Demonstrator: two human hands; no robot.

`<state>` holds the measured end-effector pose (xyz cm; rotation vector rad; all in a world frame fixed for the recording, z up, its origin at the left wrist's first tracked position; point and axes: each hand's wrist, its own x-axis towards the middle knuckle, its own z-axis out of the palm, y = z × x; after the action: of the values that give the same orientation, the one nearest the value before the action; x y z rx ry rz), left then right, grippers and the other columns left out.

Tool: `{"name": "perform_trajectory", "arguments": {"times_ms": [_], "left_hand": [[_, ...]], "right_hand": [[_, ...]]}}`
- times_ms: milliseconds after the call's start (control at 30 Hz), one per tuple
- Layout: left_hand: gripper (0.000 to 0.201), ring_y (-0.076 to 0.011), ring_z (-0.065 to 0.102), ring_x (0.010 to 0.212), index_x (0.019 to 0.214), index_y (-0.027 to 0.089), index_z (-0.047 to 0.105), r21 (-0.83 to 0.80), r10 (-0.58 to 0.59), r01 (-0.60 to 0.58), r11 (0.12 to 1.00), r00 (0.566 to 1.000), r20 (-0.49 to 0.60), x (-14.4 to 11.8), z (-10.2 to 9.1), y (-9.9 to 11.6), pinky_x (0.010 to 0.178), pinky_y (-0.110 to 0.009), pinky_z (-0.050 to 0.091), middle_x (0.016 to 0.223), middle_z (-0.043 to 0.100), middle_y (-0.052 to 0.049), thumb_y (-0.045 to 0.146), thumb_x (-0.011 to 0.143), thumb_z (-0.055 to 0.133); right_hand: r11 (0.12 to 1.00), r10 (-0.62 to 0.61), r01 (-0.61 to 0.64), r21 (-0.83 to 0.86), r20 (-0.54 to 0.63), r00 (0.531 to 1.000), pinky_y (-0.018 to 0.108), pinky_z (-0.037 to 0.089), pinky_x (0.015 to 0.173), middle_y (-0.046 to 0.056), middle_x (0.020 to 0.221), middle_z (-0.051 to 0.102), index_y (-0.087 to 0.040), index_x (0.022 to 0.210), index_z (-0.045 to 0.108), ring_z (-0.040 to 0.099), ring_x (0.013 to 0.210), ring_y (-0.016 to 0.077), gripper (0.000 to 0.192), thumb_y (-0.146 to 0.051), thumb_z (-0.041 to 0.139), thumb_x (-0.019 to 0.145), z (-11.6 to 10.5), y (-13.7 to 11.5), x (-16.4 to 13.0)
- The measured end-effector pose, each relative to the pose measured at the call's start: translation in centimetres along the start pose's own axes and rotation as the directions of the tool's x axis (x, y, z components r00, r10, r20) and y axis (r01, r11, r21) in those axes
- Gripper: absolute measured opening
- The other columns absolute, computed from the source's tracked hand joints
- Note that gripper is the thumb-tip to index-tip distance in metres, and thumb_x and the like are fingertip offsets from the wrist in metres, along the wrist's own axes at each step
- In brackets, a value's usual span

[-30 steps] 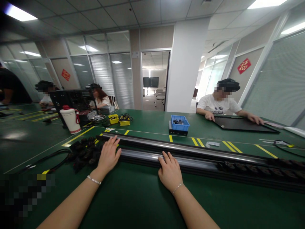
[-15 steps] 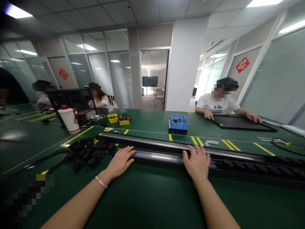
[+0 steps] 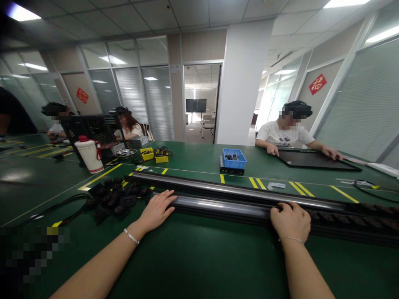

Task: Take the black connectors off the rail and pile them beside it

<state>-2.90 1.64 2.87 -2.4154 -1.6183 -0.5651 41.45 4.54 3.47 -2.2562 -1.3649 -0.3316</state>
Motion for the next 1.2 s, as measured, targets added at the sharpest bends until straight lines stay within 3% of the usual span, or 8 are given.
{"name": "perform_trajectory", "arguments": {"times_ms": [200, 600, 767, 1200], "left_hand": [[0.038, -0.0224, 0.036, 0.127, 0.123, 0.026, 0.049, 0.004, -0.001, 0.001, 1.0, 1.0, -0.012, 0.1, 0.1, 0.1, 0.102, -0.042, 0.032, 0.137, 0.043, -0.004, 0.037, 0.087, 0.043], [0.037, -0.023, 0.036, 0.127, 0.122, 0.027, 0.05, 0.007, -0.013, 0.013, 1.0, 1.0, -0.002, 0.1, 0.2, 0.1, 0.102, -0.042, 0.032, 0.138, 0.043, -0.004, 0.037, 0.087, 0.043], [0.037, -0.0231, 0.035, 0.127, 0.123, 0.027, 0.049, 0.0, -0.009, 0.009, 1.0, 1.0, 0.005, 0.1, 0.0, 0.2, 0.102, -0.043, 0.032, 0.138, 0.042, -0.004, 0.038, 0.088, 0.041], [0.037, -0.0226, 0.036, 0.127, 0.122, 0.027, 0.05, -0.007, -0.01, 0.01, 1.0, 1.0, -0.011, 0.2, 0.0, 0.2, 0.102, -0.042, 0.031, 0.137, 0.043, -0.003, 0.037, 0.087, 0.042]], "right_hand": [[0.999, 0.033, -0.033, 0.033, -0.004, 0.999, 0.043, 0.037, 0.086, 0.01, 0.118, 0.053, -0.021, 0.101, 0.066, 0.042, 0.109, 0.0344, 0.039, -0.034, 0.041, 0.074, -0.5, -0.4, -0.3], [0.997, -0.078, 0.078, -0.005, 0.058, 0.995, 0.038, 0.039, 0.082, 0.01, 0.109, 0.061, -0.018, 0.098, 0.066, 0.054, 0.093, 0.0268, 0.037, -0.026, 0.038, 0.075, -1.0, -1.5, -0.3], [0.998, -0.063, 0.062, 0.007, 0.096, 0.993, 0.037, 0.041, 0.078, 0.008, 0.11, 0.06, -0.019, 0.1, 0.066, 0.055, 0.088, 0.0257, 0.038, -0.025, 0.037, 0.076, -1.2, -2.1, -0.7], [0.999, -0.026, 0.028, -0.015, 0.154, 0.988, 0.039, 0.042, 0.072, 0.009, 0.117, 0.058, -0.022, 0.102, 0.066, 0.055, 0.09, 0.0296, 0.041, -0.032, 0.037, 0.075, -1.5, -2.8, -0.7]]}}
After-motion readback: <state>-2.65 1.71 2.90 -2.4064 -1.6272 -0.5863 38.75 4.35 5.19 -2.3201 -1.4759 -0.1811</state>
